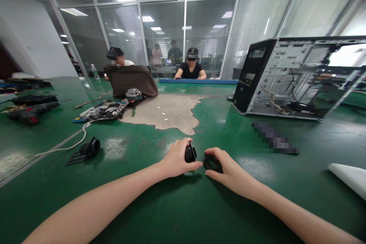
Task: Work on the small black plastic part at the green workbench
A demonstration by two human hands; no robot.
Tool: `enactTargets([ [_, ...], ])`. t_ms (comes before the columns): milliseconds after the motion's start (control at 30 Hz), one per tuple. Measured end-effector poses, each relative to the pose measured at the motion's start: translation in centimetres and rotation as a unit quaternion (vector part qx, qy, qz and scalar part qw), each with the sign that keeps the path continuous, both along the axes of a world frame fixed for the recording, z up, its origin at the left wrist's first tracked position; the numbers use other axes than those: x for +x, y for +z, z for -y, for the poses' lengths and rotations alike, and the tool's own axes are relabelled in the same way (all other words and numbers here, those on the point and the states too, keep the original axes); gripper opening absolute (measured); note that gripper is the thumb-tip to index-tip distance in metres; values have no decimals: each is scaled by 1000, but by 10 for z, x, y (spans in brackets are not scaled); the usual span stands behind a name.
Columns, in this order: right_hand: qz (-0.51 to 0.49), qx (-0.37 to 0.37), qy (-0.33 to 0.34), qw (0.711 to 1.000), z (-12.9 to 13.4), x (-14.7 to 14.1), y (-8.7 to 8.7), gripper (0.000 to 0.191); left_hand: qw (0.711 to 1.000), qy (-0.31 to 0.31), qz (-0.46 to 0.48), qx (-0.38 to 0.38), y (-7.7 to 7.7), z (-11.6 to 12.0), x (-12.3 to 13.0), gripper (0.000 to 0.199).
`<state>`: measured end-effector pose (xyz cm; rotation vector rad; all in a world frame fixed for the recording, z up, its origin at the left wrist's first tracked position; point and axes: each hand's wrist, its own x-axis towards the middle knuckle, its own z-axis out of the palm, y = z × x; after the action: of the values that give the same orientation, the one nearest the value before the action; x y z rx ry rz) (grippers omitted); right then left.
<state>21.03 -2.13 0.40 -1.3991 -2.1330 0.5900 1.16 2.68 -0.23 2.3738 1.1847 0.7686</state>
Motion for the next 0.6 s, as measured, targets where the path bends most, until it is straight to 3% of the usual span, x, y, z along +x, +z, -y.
enactTargets([
  [133, -10, -3, 5, 1000, -3, 1, 0, 32, 999, 10, -25, 26, 2, 1, 2, 62],
  [233, -36, -26, 3, 999, 3, -5, 9, 41, 990, -51, -112, 71, 15, 11, -3, 68],
  [367, -67, -134, 72, 986, 26, -28, 27, 64, 920, -201, -309, 131, 51, 51, -20, 73],
  [433, -72, -196, 103, 973, 37, -44, 32, 74, 894, -257, -340, 139, 70, 74, -30, 55],
  [533, -27, -186, 141, 972, 47, -71, 34, 73, 886, -247, -378, 105, 84, 99, -40, 32],
  [600, -21, -174, 183, 967, 48, -87, 34, 70, 892, -213, -385, 106, 81, 106, -47, 25],
])
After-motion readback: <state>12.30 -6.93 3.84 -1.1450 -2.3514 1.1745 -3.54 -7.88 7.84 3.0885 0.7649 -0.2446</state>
